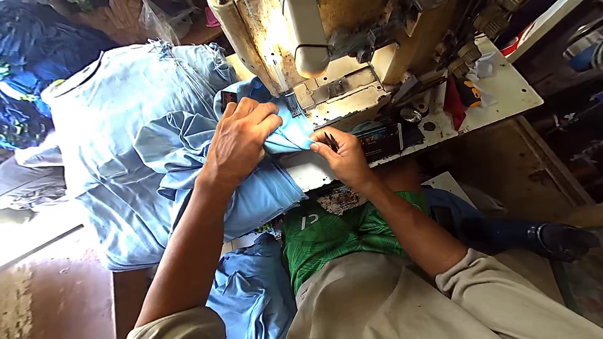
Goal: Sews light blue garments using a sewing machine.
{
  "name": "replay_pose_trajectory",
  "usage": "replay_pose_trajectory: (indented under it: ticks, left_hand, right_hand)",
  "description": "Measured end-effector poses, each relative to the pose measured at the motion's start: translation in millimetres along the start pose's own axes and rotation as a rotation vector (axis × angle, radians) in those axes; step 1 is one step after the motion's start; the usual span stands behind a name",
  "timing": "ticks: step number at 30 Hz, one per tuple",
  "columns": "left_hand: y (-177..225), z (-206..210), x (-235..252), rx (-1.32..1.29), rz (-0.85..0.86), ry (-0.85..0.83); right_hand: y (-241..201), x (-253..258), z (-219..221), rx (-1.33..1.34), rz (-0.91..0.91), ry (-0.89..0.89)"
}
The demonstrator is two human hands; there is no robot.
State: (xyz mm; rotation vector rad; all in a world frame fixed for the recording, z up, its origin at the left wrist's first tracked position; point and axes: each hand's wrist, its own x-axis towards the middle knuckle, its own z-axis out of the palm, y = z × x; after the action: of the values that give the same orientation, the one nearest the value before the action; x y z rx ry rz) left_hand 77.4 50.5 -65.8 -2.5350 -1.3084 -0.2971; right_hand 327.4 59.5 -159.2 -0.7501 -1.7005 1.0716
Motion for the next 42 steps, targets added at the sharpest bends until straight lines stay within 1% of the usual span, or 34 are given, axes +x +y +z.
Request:
replay_pose_trajectory:
  ticks: [3, 5, 8, 10, 11, 13, 15, 17, 19, 21, 23, 25, 27, 30, 32, 35, 39, 42]
  left_hand:
    - [-0.5, -18.5, -1.3, -0.109, 0.027, -0.081]
    - [-3.4, -31.9, -6.4, -0.114, -0.046, -0.155]
    - [-22.5, -51.0, -20.5, -0.008, -0.183, -0.206]
    - [-30.8, -64.5, -31.4, -0.028, -0.208, -0.189]
    - [-27.7, -71.0, -34.5, -0.087, -0.183, -0.157]
    - [-7.7, -77.6, -38.2, -0.247, -0.087, -0.067]
    - [22.5, -74.3, -43.5, -0.351, -0.026, -0.006]
    - [48.7, -58.5, -50.2, -0.449, 0.002, 0.021]
    - [66.8, -37.1, -54.5, -0.514, 0.011, 0.019]
    - [80.5, -19.3, -54.6, -0.567, -0.008, 0.038]
    - [91.1, -4.4, -51.2, -0.538, -0.064, 0.109]
    - [99.0, 10.7, -44.6, -0.341, -0.132, 0.21]
    - [98.2, 29.3, -39.4, -0.139, -0.152, 0.237]
    - [84.6, 54.1, -38.9, -0.042, -0.143, 0.301]
    - [77.4, 51.3, -40.1, -0.022, -0.144, 0.295]
    - [73.4, 38.3, -37.4, 0.002, -0.138, 0.232]
    - [63.0, 26.7, -27.9, 0.029, -0.126, 0.168]
    - [47.9, 22.4, -19.4, 0.065, -0.116, 0.152]
  right_hand:
    - [3.8, 19.5, 8.0, 0.076, -0.059, 0.029]
    - [8.9, 28.9, 13.3, 0.103, -0.126, 0.049]
    - [15.1, 34.5, 15.6, 0.072, -0.211, 0.052]
    - [14.5, 35.5, 13.8, 0.034, -0.238, 0.035]
    - [9.7, 34.4, 10.3, 0.0, -0.23, 0.012]
    - [-9.6, 29.0, -2.9, -0.086, -0.186, -0.098]
    - [-24.4, 25.2, -16.1, -0.114, -0.207, -0.26]
    - [-33.4, 14.6, -24.1, -0.083, -0.273, -0.41]
    - [-33.5, 2.1, -26.0, -0.063, -0.316, -0.459]
    - [-26.8, -11.8, -24.7, -0.041, -0.311, -0.407]
    - [-19.2, -23.0, -23.5, -0.015, -0.288, -0.336]
    - [-16.4, -30.9, -23.0, -0.027, -0.28, -0.269]
    - [-16.6, -37.2, -22.5, -0.024, -0.272, -0.209]
    - [-16.0, -44.1, -20.4, 0.01, -0.228, -0.146]
    - [-14.4, -45.8, -18.2, 0.03, -0.187, -0.117]
    - [-12.8, -43.1, -16.3, 0.043, -0.119, -0.085]
    - [-6.5, -29.1, -10.8, 0.021, -0.067, -0.044]
    - [-1.7, -14.9, -6.1, 0.019, -0.041, -0.024]
